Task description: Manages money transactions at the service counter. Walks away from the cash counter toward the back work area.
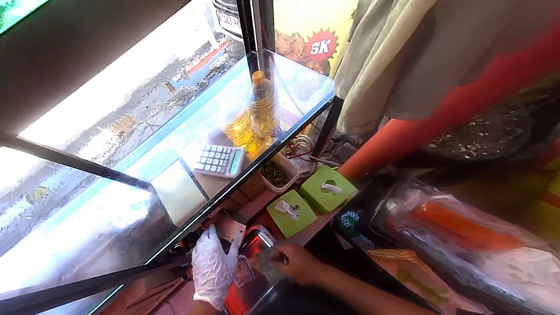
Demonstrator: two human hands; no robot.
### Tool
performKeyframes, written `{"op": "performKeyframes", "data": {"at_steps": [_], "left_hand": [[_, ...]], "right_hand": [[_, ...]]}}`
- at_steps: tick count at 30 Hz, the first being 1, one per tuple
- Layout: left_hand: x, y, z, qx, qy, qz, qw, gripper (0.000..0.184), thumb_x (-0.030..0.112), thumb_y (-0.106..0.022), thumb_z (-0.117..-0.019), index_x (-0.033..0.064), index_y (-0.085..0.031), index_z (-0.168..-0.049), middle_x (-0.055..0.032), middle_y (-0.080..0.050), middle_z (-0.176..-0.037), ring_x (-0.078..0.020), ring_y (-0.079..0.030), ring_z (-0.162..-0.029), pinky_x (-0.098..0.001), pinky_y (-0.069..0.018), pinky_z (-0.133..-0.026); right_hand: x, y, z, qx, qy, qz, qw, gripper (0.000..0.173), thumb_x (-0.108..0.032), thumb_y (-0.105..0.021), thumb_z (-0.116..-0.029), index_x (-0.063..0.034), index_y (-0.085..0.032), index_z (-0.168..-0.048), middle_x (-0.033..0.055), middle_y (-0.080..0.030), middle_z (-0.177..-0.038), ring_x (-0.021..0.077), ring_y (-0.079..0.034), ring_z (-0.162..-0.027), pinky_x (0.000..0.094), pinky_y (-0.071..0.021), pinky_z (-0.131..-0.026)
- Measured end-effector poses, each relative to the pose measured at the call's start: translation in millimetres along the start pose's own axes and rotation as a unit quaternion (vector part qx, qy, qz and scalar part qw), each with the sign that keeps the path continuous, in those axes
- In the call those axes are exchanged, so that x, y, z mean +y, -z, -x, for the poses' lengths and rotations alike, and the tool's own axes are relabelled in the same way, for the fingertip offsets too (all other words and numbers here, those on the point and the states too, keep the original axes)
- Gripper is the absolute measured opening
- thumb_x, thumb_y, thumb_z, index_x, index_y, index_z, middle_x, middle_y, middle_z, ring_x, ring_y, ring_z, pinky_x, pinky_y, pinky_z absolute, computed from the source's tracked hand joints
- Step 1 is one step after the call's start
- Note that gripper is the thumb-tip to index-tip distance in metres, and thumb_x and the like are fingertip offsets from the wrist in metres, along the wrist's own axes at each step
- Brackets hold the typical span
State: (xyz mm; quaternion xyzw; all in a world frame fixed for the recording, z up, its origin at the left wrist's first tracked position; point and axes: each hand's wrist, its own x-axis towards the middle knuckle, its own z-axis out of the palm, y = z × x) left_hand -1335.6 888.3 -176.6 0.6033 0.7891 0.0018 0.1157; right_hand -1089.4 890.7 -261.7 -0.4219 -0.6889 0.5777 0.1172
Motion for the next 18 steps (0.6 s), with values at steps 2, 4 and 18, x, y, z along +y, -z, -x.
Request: {"op": "performKeyframes", "data": {"at_steps": [2, 4, 18], "left_hand": [[0, -7, 16, 0.007, -0.047, 0.054, 0.997, 0.070, 0.048, -0.065, -0.0921, 0.0049, -0.055, -0.146, -0.0176, -0.063, -0.139, -0.0322, -0.059, -0.131, -0.0520, -0.0455, -0.112], [-1, -21, 21, -0.029, -0.080, 0.056, 0.995, 0.069, 0.052, -0.060, -0.0945, 0.0086, -0.055, -0.148, -0.0122, -0.060, -0.145, -0.0276, -0.055, -0.136, -0.0487, -0.0411, -0.117], [-16, 8, 74, -0.037, -0.064, 0.067, 0.995, 0.034, 0.029, -0.049, -0.1033, 0.0157, -0.076, -0.120, -0.0028, -0.076, -0.116, -0.0201, -0.071, -0.112, -0.0448, -0.0550, -0.102]], "right_hand": [[-4, 3, -4, -0.011, -0.015, 0.003, 1.000, 0.031, -0.035, -0.061, -0.1008, -0.0089, -0.072, -0.113, 0.0081, -0.072, -0.104, 0.0176, -0.069, -0.096, 0.0385, -0.0560, -0.091], [-8, 3, -9, -0.019, -0.017, 0.008, 1.000, 0.030, -0.034, -0.062, -0.1001, -0.0092, -0.072, -0.115, 0.0081, -0.072, -0.106, 0.0174, -0.069, -0.097, 0.0389, -0.0559, -0.093], [2, 12, -14, 0.012, 0.011, 0.058, 0.998, 0.029, -0.032, -0.061, -0.0998, -0.0094, -0.073, -0.113, 0.0076, -0.071, -0.110, 0.0177, -0.068, -0.102, 0.0389, -0.0552, -0.095]]}}
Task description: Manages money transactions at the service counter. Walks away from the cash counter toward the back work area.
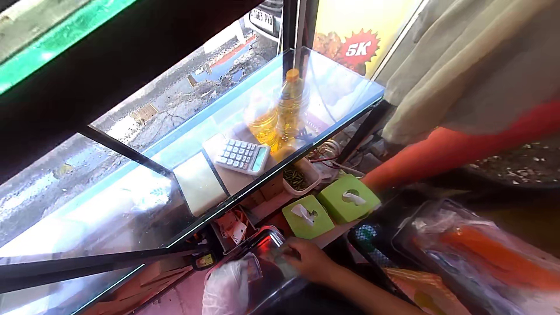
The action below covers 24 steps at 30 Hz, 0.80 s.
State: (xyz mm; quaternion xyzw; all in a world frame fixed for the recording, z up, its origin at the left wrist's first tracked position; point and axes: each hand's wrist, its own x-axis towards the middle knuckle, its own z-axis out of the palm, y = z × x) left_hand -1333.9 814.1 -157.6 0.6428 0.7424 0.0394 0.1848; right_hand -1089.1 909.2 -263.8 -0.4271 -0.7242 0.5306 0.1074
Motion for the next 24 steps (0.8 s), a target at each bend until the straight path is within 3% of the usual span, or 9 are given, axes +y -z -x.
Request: {"op": "performKeyframes", "data": {"at_steps": [2, 3, 5, 8, 12, 21, 23, 24], "left_hand": [[-24, -28, 10, -0.075, 0.004, -0.003, 0.997, 0.037, 0.031, -0.051, -0.1021, 0.0140, -0.071, -0.127, -0.0084, -0.073, -0.122, -0.0273, -0.069, -0.116, -0.0503, -0.0523, -0.102], [-37, -41, 11, -0.099, -0.002, 0.003, 0.995, 0.039, 0.028, -0.056, -0.1008, 0.0098, -0.067, -0.133, -0.0157, -0.071, -0.125, -0.0339, -0.066, -0.118, -0.0532, -0.0491, -0.103], [-54, -71, -2, -0.131, 0.021, -0.074, 0.988, 0.052, 0.038, -0.063, -0.0952, 0.0195, -0.061, -0.144, -0.0132, -0.068, -0.130, -0.0324, -0.065, -0.119, -0.0528, -0.0519, -0.102], [-68, -96, -10, -0.122, 0.028, -0.097, 0.987, 0.056, 0.042, -0.068, -0.0887, 0.0238, -0.063, -0.141, -0.0127, -0.068, -0.128, -0.0321, -0.066, -0.117, -0.0529, -0.0541, -0.098], [-76, -109, -5, -0.092, 0.036, -0.083, 0.992, 0.055, 0.042, -0.072, -0.0866, 0.0224, -0.066, -0.138, -0.0111, -0.069, -0.126, -0.0302, -0.067, -0.116, -0.0508, -0.0555, -0.097], [-89, -106, 4, -0.102, 0.043, -0.068, 0.992, 0.031, 0.039, -0.076, -0.0831, 0.0194, -0.076, -0.107, -0.0089, -0.068, -0.123, -0.0281, -0.064, -0.119, -0.0477, -0.0535, -0.101], [-96, -107, 10, -0.085, 0.018, -0.061, 0.994, 0.030, 0.036, -0.075, -0.0852, 0.0182, -0.075, -0.110, -0.0078, -0.070, -0.123, -0.0278, -0.064, -0.119, -0.0473, -0.0531, -0.102], [-98, -108, 12, -0.083, 0.011, -0.053, 0.995, 0.037, 0.036, -0.075, -0.0865, 0.0184, -0.074, -0.119, -0.0078, -0.070, -0.126, -0.0283, -0.064, -0.121, -0.0476, -0.0521, -0.104]], "right_hand": [[7, 1, 0, 0.008, -0.005, -0.006, 1.000, 0.030, -0.034, -0.061, -0.1002, -0.0104, -0.072, -0.114, 0.0062, -0.071, -0.111, 0.0162, -0.068, -0.103, 0.0381, -0.0556, -0.096], [8, 0, -1, 0.004, -0.010, -0.005, 1.000, 0.031, -0.035, -0.060, -0.1004, -0.0095, -0.072, -0.114, 0.0069, -0.071, -0.111, 0.0171, -0.068, -0.104, 0.0394, -0.0550, -0.097], [5, 1, -2, -0.014, -0.018, 0.010, 1.000, 0.032, -0.037, -0.059, -0.1006, -0.0096, -0.071, -0.113, 0.0066, -0.071, -0.110, 0.0172, -0.068, -0.103, 0.0401, -0.0548, -0.097], [1, 3, -3, -0.024, -0.015, 0.013, 1.000, 0.031, -0.037, -0.060, -0.1004, -0.0099, -0.071, -0.112, 0.0058, -0.070, -0.108, 0.0166, -0.068, -0.102, 0.0390, -0.0552, -0.095], [8, 2, -2, -0.026, -0.019, 0.025, 0.999, 0.031, -0.036, -0.060, -0.1003, -0.0100, -0.071, -0.113, 0.0057, -0.071, -0.110, 0.0163, -0.068, -0.102, 0.0395, -0.0556, -0.095], [6, 2, -7, -0.041, -0.010, 0.063, 0.997, 0.032, -0.038, -0.057, -0.1012, -0.0116, -0.070, -0.114, 0.0055, -0.070, -0.110, 0.0181, -0.068, -0.104, 0.0422, -0.0550, -0.095], [5, 2, -8, -0.044, -0.012, 0.065, 0.997, 0.033, -0.038, -0.057, -0.1013, -0.0111, -0.070, -0.114, 0.0061, -0.070, -0.110, 0.0192, -0.068, -0.103, 0.0429, -0.0548, -0.095], [5, 3, -8, -0.046, -0.012, 0.067, 0.997, 0.033, -0.039, -0.057, -0.1013, -0.0115, -0.070, -0.114, 0.0058, -0.070, -0.110, 0.0191, -0.068, -0.104, 0.0432, -0.0549, -0.095]]}}
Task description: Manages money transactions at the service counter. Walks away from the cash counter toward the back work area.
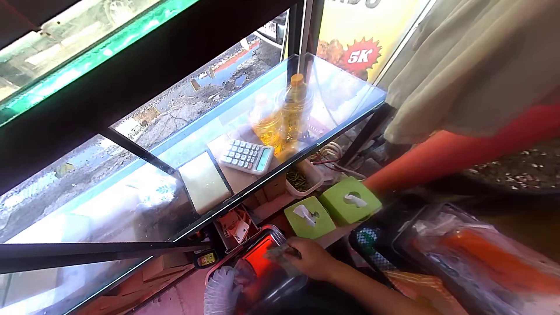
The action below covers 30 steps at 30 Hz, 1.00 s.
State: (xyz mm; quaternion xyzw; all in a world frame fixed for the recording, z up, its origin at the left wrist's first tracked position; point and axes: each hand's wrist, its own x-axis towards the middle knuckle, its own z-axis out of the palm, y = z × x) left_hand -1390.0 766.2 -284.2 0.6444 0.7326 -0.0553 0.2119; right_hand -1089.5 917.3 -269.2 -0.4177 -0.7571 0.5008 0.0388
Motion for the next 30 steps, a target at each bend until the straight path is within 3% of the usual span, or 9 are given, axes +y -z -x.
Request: {"op": "performKeyframes", "data": {"at_steps": [2, 5, 11, 15, 18, 22, 25, 28, 30], "left_hand": [[-3, -4, 3, 0.007, -0.004, 0.003, 1.000, 0.049, 0.036, -0.074, -0.0877, 0.0214, -0.068, -0.134, -0.0077, -0.069, -0.129, -0.0282, -0.064, -0.122, -0.0480, -0.0516, -0.105], [-6, -9, 4, 0.003, 0.012, 0.004, 1.000, 0.058, 0.038, -0.073, -0.0879, 0.0244, -0.062, -0.143, -0.0090, -0.068, -0.131, -0.0284, -0.064, -0.123, -0.0476, -0.0518, -0.105], [-9, -11, 10, 0.009, 0.026, 0.033, 0.999, 0.035, 0.040, -0.073, -0.0877, 0.0228, -0.075, -0.118, -0.0079, -0.071, -0.117, -0.0256, -0.066, -0.114, -0.0451, -0.0545, -0.100], [-1, -1, 20, 0.044, 0.031, 0.108, 0.993, 0.015, 0.029, -0.075, -0.0835, 0.0220, -0.078, -0.096, -0.0042, -0.072, -0.112, -0.0255, -0.065, -0.113, -0.0472, -0.0552, -0.097], [24, 28, 26, 0.066, 0.094, 0.251, 0.961, 0.037, 0.044, -0.077, -0.0853, 0.0156, -0.078, -0.109, -0.0042, -0.073, -0.116, -0.0217, -0.063, -0.119, -0.0445, -0.0497, -0.106], [59, 63, 18, 0.099, 0.122, 0.453, 0.877, 0.043, 0.033, -0.080, -0.0864, 0.0076, -0.071, -0.120, -0.0033, -0.075, -0.111, -0.0094, -0.070, -0.107, -0.0334, -0.0567, -0.100], [71, 74, 0, 0.092, 0.122, 0.564, 0.812, 0.041, 0.026, -0.080, -0.0880, 0.0037, -0.070, -0.122, -0.0049, -0.076, -0.109, -0.0114, -0.072, -0.103, -0.0322, -0.0598, -0.097], [69, 86, -14, 0.095, 0.111, 0.580, 0.801, 0.032, 0.028, -0.068, -0.0974, 0.0028, -0.070, -0.116, -0.0070, -0.075, -0.100, -0.0151, -0.072, -0.088, -0.0337, -0.0620, -0.079], [62, 89, -17, 0.109, 0.128, 0.582, 0.796, 0.032, 0.027, -0.056, -0.1051, 0.0018, -0.066, -0.123, -0.0094, -0.073, -0.102, -0.0176, -0.072, -0.087, -0.0351, -0.0623, -0.076]], "right_hand": [[1, 0, 0, -0.004, 0.002, 0.005, 1.000, 0.033, -0.039, -0.056, -0.1016, -0.0116, -0.070, -0.114, 0.0057, -0.070, -0.110, 0.0189, -0.068, -0.104, 0.0434, -0.0551, -0.095], [3, -1, -1, -0.008, 0.004, 0.011, 1.000, 0.033, -0.039, -0.056, -0.1016, -0.0120, -0.070, -0.113, 0.0054, -0.070, -0.109, 0.0187, -0.068, -0.103, 0.0434, -0.0550, -0.094], [2, -3, -1, 0.000, 0.005, 0.015, 1.000, 0.033, -0.040, -0.056, -0.1013, -0.0118, -0.070, -0.112, 0.0051, -0.070, -0.107, 0.0182, -0.068, -0.101, 0.0421, -0.0551, -0.093], [-7, -1, 1, -0.002, 0.063, 0.003, 0.998, 0.029, -0.035, -0.063, -0.0968, -0.0097, -0.073, -0.108, 0.0061, -0.071, -0.112, 0.0215, -0.063, -0.113, 0.0429, -0.0488, -0.103], [-24, 1, 3, -0.056, 0.114, -0.119, 0.985, 0.024, -0.028, -0.072, -0.0922, -0.0070, -0.074, -0.104, 0.0059, -0.071, -0.113, 0.0150, -0.065, -0.109, 0.0367, -0.0531, -0.098], [-53, -5, -4, -0.097, 0.142, -0.166, 0.971, 0.023, -0.028, -0.076, -0.0915, -0.0077, -0.074, -0.103, 0.0076, -0.060, -0.139, 0.0157, -0.063, -0.111, 0.0345, -0.0561, -0.090], [-62, -12, -17, -0.053, 0.127, -0.208, 0.969, 0.022, -0.027, -0.077, -0.0913, -0.0113, -0.075, -0.107, 0.0020, -0.070, -0.121, 0.0112, -0.065, -0.111, 0.0341, -0.0552, -0.097], [-76, -12, -30, 0.013, 0.107, -0.252, 0.962, 0.027, -0.021, -0.074, -0.0921, -0.0117, -0.072, -0.118, 0.0016, -0.073, -0.107, 0.0105, -0.069, -0.097, 0.0347, -0.0593, -0.090], [-91, -8, -44, 0.067, 0.091, -0.226, 0.968, 0.036, -0.023, -0.071, -0.0936, -0.0131, -0.064, -0.127, 0.0024, -0.071, -0.102, 0.0128, -0.069, -0.088, 0.0357, -0.0602, -0.082]]}}
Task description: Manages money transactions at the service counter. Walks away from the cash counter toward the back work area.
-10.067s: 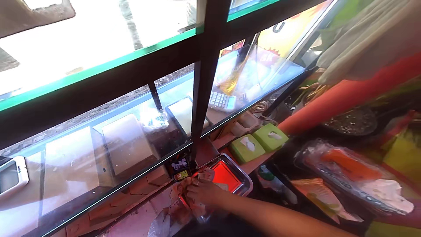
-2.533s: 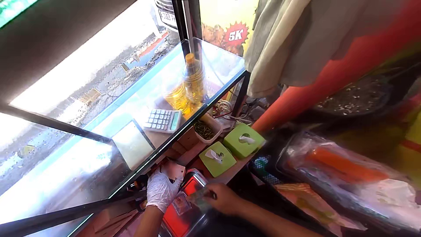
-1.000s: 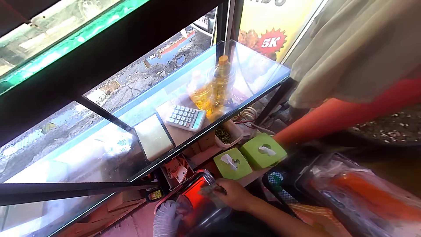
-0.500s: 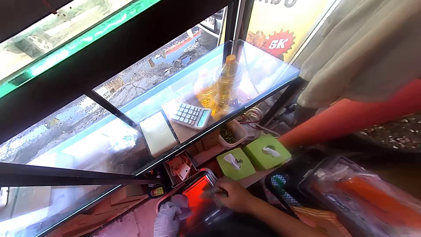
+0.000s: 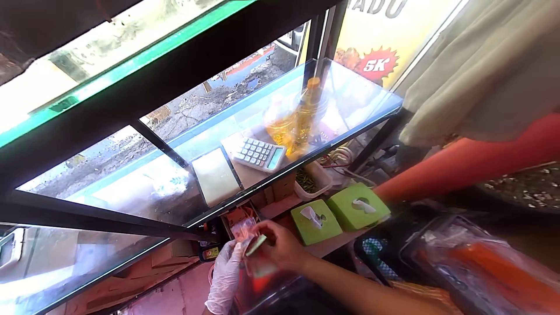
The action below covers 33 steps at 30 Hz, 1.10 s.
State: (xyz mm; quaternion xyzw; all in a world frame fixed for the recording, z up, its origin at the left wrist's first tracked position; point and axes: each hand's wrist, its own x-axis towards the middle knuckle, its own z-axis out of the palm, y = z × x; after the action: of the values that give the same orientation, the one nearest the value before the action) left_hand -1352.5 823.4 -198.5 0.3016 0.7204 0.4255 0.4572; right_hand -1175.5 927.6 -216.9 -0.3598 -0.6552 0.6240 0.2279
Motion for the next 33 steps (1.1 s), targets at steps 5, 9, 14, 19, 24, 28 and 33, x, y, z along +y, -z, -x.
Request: {"op": "performKeyframes", "data": {"at_steps": [5, 9, 14, 19, 24, 28, 33], "left_hand": [[9, -6, 15, 0.058, 0.192, 0.171, 0.965, 0.041, 0.026, -0.051, -0.1089, 0.0017, -0.050, -0.142, -0.0187, -0.069, -0.121, -0.0286, -0.070, -0.104, -0.0445, -0.0582, -0.084], [3, -20, 21, -0.052, 0.195, 0.138, 0.970, 0.039, 0.023, -0.054, -0.1071, -0.0002, -0.051, -0.139, -0.0173, -0.071, -0.113, -0.0255, -0.072, -0.097, -0.0401, -0.0605, -0.081], [-1, -32, 21, -0.107, 0.157, 0.109, 0.976, 0.035, 0.023, -0.058, -0.1045, 0.0015, -0.056, -0.132, -0.0138, -0.072, -0.112, -0.0222, -0.073, -0.096, -0.0380, -0.0609, -0.081], [-6, -27, 19, -0.141, 0.206, 0.164, 0.954, 0.038, 0.024, -0.054, -0.1071, 0.0035, -0.053, -0.140, -0.0144, -0.072, -0.117, -0.0238, -0.073, -0.098, -0.0387, -0.0606, -0.082], [9, -20, 7, -0.117, 0.178, 0.119, 0.970, 0.035, 0.017, -0.057, -0.1044, 0.0001, -0.056, -0.135, -0.0149, -0.071, -0.118, -0.0230, -0.072, -0.101, -0.0374, -0.0615, -0.082], [22, -27, 14, -0.117, 0.155, 0.080, 0.978, 0.032, 0.008, -0.062, -0.0981, -0.0052, -0.060, -0.127, -0.0161, -0.072, -0.112, -0.0217, -0.073, -0.096, -0.0366, -0.0620, -0.084], [-12, -36, 8, -0.102, 0.173, 0.077, 0.977, 0.032, 0.019, -0.058, -0.1046, -0.0018, -0.061, -0.129, -0.0163, -0.073, -0.114, -0.0251, -0.074, -0.098, -0.0407, -0.0613, -0.086]], "right_hand": [[-15, -6, -50, 0.046, -0.003, 0.277, 0.960, 0.043, -0.029, -0.063, -0.0992, -0.0124, -0.051, -0.137, 0.0089, -0.070, -0.095, 0.0260, -0.072, -0.087, 0.0484, -0.0601, -0.081], [-15, -10, -68, -0.002, -0.026, 0.358, 0.933, 0.040, -0.032, -0.058, -0.1022, -0.0115, -0.048, -0.135, 0.0121, -0.071, -0.094, 0.0319, -0.073, -0.090, 0.0521, -0.0592, -0.080], [-3, -17, -63, 0.022, 0.147, 0.158, 0.976, 0.024, -0.029, -0.064, -0.1006, -0.0079, -0.065, -0.112, 0.0062, -0.067, -0.093, 0.0147, -0.065, -0.081, 0.0335, -0.0579, -0.077], [-7, -14, -76, -0.083, 0.014, 0.410, 0.908, 0.038, -0.025, -0.047, -0.1067, -0.0078, -0.061, -0.137, 0.0168, -0.061, -0.135, 0.0323, -0.060, -0.126, 0.0496, -0.0484, -0.109], [-35, -34, -64, -0.068, 0.054, 0.498, 0.863, 0.038, -0.025, -0.053, -0.1029, -0.0068, -0.063, -0.135, 0.0214, -0.049, -0.151, 0.0422, -0.047, -0.140, 0.0613, -0.0430, -0.110], [-17, -22, -61, -0.229, 0.129, 0.485, 0.834, 0.032, -0.022, -0.055, -0.1034, -0.0042, -0.065, -0.129, 0.0197, -0.054, -0.148, 0.0429, -0.043, -0.143, 0.0654, -0.0359, -0.114], [-2, -26, -93, -0.270, 0.113, 0.452, 0.843, 0.037, -0.006, -0.062, -0.0953, -0.0059, -0.065, -0.132, 0.0177, -0.048, -0.154, 0.0420, -0.037, -0.147, 0.0647, -0.0307, -0.119]]}}
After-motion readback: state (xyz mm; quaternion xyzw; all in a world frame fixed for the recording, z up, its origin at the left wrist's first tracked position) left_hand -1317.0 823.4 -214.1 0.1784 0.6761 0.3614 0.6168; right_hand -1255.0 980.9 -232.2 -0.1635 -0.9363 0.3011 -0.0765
